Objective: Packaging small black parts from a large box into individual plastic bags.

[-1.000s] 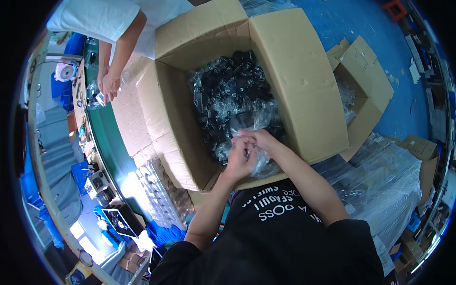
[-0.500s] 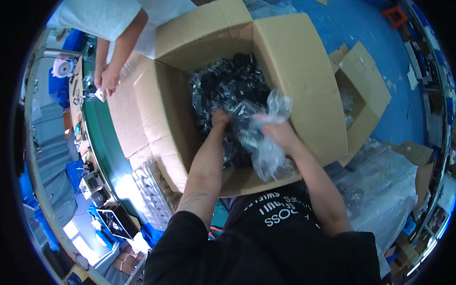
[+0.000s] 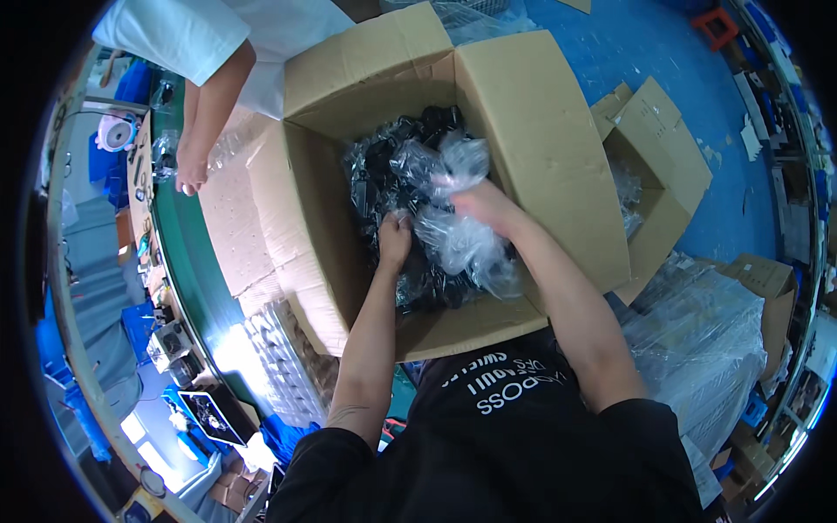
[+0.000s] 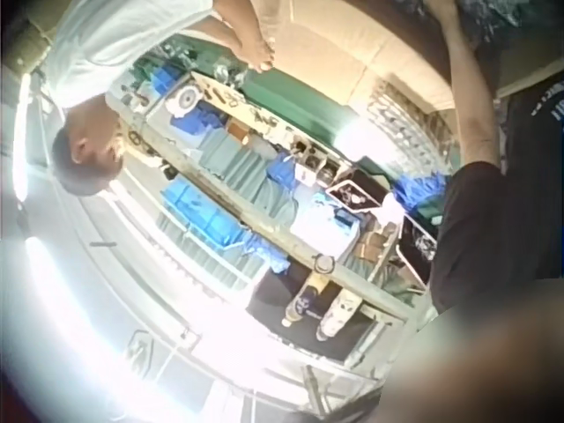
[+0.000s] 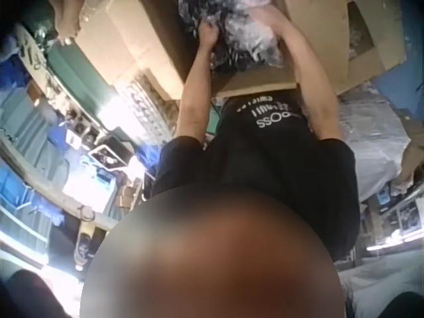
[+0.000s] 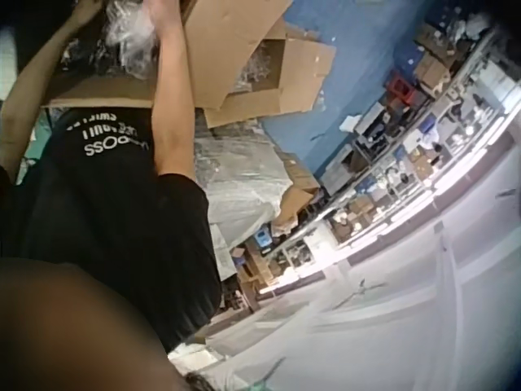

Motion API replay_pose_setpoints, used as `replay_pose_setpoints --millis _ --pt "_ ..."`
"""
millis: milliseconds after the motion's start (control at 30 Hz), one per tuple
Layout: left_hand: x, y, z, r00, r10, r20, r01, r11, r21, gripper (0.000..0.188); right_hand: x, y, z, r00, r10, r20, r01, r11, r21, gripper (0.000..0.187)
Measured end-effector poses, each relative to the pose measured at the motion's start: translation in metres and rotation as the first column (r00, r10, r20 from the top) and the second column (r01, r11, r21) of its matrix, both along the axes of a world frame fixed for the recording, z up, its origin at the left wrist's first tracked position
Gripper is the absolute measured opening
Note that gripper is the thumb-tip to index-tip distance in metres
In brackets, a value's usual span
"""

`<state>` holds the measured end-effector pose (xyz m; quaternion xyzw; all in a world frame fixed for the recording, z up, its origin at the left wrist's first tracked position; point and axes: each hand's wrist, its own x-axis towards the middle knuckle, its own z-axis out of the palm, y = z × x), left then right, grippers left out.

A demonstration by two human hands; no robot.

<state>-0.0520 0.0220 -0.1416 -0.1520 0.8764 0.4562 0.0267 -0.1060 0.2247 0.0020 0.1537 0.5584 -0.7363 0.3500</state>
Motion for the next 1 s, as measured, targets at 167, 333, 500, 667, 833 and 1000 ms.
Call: replay_pose_setpoints --millis 167,333,500,667,833,1000 --pt "0.001 0.000 0.040 0.969 -0.001 0.248 -0.097 0.919 0.381 0.025 0.008 0.004 -0.013 0.949 0.256 -0.187 -0.243 0.966 0.089 0.049" --pt "0.021 0.001 0.050 0.910 -0.087 0.406 -0.309 0.510 0.803 0.039 0.025 -0.006 0.001 0.994 0.085 0.069 -0.073 0.986 -0.152 0.046" --pt "0.023 0.052 0.079 0.885 -0.174 0.431 -0.413 0.133 0.901 0.052 0.044 0.001 -0.003 0.987 0.160 -0.008 -0.158 0.984 0.079 0.036" --pt "-0.001 0.041 0.078 0.852 -0.021 0.522 -0.469 0.411 0.782 0.055 0.094 0.051 0.068 0.954 -0.298 0.009 0.298 0.954 -0.002 0.028" --pt "-0.006 0.015 0.069 0.877 0.080 0.473 -0.442 0.517 0.733 0.051 0.131 0.218 0.082 0.326 -0.939 -0.109 0.807 0.337 -0.486 0.031" --pt "0.005 0.056 0.089 0.910 0.040 0.412 -0.287 0.778 0.559 0.045 0.170 0.451 -0.119 0.128 -0.980 -0.152 0.982 0.147 -0.121 0.051"
